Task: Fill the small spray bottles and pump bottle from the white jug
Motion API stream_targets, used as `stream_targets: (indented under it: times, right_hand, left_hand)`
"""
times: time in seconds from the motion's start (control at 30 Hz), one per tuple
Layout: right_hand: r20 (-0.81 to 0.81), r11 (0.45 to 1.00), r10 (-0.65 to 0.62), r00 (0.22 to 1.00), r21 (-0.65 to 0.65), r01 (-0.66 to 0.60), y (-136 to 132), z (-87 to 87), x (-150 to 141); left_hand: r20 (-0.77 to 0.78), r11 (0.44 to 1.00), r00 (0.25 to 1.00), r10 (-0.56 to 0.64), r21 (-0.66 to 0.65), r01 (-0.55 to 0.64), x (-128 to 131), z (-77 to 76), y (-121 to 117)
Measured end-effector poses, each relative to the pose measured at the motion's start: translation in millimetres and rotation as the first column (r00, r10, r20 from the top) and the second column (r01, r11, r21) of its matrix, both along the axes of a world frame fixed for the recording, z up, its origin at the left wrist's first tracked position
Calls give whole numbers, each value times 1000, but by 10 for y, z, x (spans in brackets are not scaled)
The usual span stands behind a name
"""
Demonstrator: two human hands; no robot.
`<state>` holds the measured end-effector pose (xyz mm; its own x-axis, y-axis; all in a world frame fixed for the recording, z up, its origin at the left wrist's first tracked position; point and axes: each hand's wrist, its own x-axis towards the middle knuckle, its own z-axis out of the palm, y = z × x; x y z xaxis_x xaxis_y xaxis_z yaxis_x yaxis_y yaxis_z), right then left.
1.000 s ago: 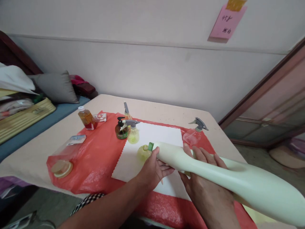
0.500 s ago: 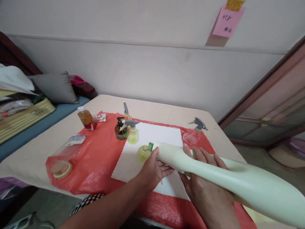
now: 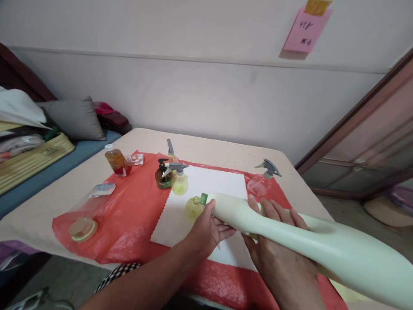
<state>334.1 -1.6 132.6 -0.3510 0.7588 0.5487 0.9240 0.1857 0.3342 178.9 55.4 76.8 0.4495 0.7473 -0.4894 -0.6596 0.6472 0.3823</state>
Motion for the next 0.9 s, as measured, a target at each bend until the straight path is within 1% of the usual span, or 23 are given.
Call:
stream_targets:
  times: [0.2,0.47,0.9]
  right_hand:
    - [1,1000,4,1000,16,-4,7,-9,1]
    - [-2,1000,5,1000,10,-5,18,-12,-4]
    - [10,1000,10,1000,14,-10,9,-1,-3]
  left_hand:
    - [-6,1000,1000,-3,3,3,-5,15,-7]
    - [4,1000,1000,-1,15,1,0,-23,-5]
    - [-7,1000,1000,0,5,0,-2,4,-8]
